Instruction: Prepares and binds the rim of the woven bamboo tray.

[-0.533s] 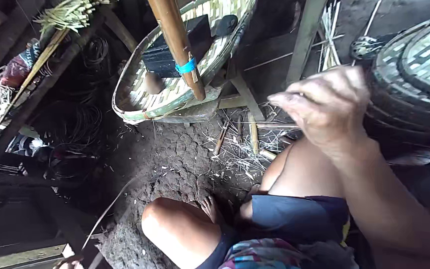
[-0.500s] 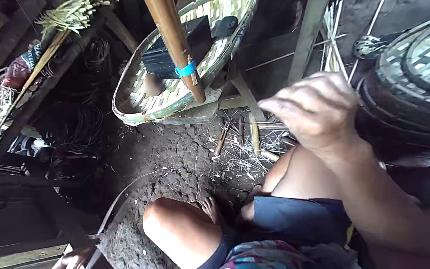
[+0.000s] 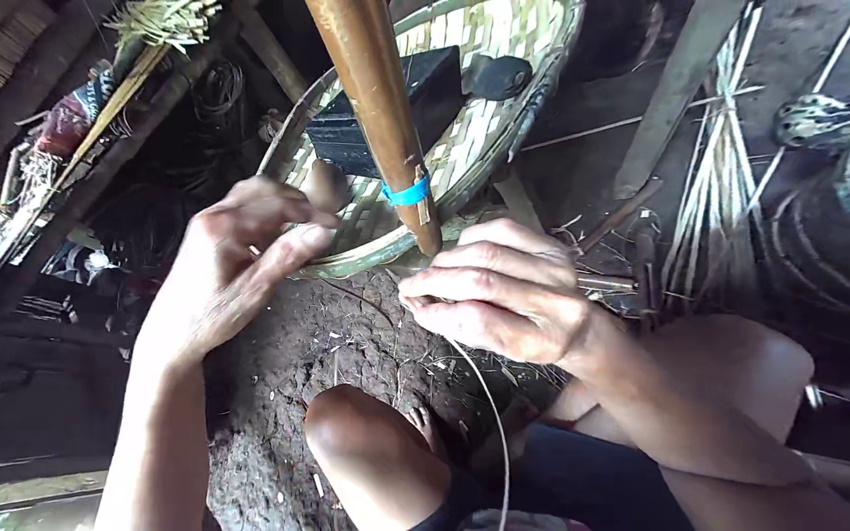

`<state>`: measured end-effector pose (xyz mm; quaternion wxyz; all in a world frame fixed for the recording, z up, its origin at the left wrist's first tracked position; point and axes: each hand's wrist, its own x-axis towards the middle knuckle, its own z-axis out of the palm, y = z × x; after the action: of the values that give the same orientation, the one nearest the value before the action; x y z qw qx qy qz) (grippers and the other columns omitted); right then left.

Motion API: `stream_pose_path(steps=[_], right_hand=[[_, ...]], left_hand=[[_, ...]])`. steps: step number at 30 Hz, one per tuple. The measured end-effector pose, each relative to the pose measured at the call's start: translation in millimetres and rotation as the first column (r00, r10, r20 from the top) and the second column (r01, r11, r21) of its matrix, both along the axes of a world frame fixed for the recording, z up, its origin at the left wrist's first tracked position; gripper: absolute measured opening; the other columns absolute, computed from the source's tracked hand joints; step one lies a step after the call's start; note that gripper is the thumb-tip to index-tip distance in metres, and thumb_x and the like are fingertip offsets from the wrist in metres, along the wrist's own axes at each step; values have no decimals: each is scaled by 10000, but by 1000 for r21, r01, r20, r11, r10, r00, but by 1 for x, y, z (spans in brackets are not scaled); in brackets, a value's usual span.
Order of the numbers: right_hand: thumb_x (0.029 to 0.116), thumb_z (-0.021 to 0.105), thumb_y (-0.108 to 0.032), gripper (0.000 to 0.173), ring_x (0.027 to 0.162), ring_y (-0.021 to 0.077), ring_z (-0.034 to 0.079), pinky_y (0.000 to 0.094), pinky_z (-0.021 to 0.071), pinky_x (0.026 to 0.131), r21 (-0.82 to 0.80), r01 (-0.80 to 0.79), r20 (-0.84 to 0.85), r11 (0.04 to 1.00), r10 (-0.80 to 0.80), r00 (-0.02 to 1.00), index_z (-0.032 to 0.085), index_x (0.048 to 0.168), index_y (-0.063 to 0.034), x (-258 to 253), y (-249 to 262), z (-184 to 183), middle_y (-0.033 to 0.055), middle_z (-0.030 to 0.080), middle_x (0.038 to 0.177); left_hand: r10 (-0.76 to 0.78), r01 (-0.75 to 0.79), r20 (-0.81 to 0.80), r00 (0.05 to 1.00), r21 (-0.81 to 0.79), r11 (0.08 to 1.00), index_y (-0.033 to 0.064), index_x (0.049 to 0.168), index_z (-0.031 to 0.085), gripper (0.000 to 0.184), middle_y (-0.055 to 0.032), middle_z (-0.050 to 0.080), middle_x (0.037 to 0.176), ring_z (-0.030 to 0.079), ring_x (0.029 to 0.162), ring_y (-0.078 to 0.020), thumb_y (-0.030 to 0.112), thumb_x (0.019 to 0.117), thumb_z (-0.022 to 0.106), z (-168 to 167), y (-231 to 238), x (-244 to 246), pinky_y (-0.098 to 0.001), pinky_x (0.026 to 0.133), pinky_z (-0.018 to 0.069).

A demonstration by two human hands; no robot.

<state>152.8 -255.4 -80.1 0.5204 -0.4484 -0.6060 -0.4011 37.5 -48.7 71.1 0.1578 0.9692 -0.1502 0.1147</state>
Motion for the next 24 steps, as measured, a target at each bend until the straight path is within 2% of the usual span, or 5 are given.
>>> stream_pose_path(steps=[5,10,14,20,24], right_hand=[[922,695,-41,84,864,233,674,345,514,846,2,-1,-12,1000,1,1000,656,848,-34,6,7,-3,129,741,913],[952,649,-24,72,866,236,652,355,493,859,-20,-16,2,1000,16,1000,646,880,-33,6,6,-1,140,733,945],[963,613,-21,94,788,238,599,365,456,816,-23,111,53,994,-110,993,684,902,-16,2,11,2,145,720,911],[920,709,-49,62,842,232,637,348,510,837,-86,142,-78,986,-148,986,752,891,-16,-11,3,8,126,703,874],[913,703,-63,111,702,223,560,345,452,726,-11,294,-30,956,-294,955,746,822,-15,-7,16,10,90,607,690]], left_hand=[[-60,52,-228,972,-38,998,121,875,713,408,85,646,920,588,848,68,335,1083,434,-4,-9,27,-132,746,473],[-91,57,-272,958,-131,990,151,759,634,382,104,595,798,543,720,71,283,1077,468,-8,-10,31,-122,631,429],[-57,-18,-348,936,-209,978,160,799,644,315,128,561,689,509,599,68,288,1059,522,-9,-12,34,-118,528,397],[5,-253,-572,820,-355,900,143,865,677,227,96,629,692,577,614,46,193,1050,554,-1,-22,39,-116,561,471],[65,-290,-579,813,-306,907,135,853,683,275,66,636,688,570,595,18,253,1058,543,-4,-23,44,-147,536,454]])
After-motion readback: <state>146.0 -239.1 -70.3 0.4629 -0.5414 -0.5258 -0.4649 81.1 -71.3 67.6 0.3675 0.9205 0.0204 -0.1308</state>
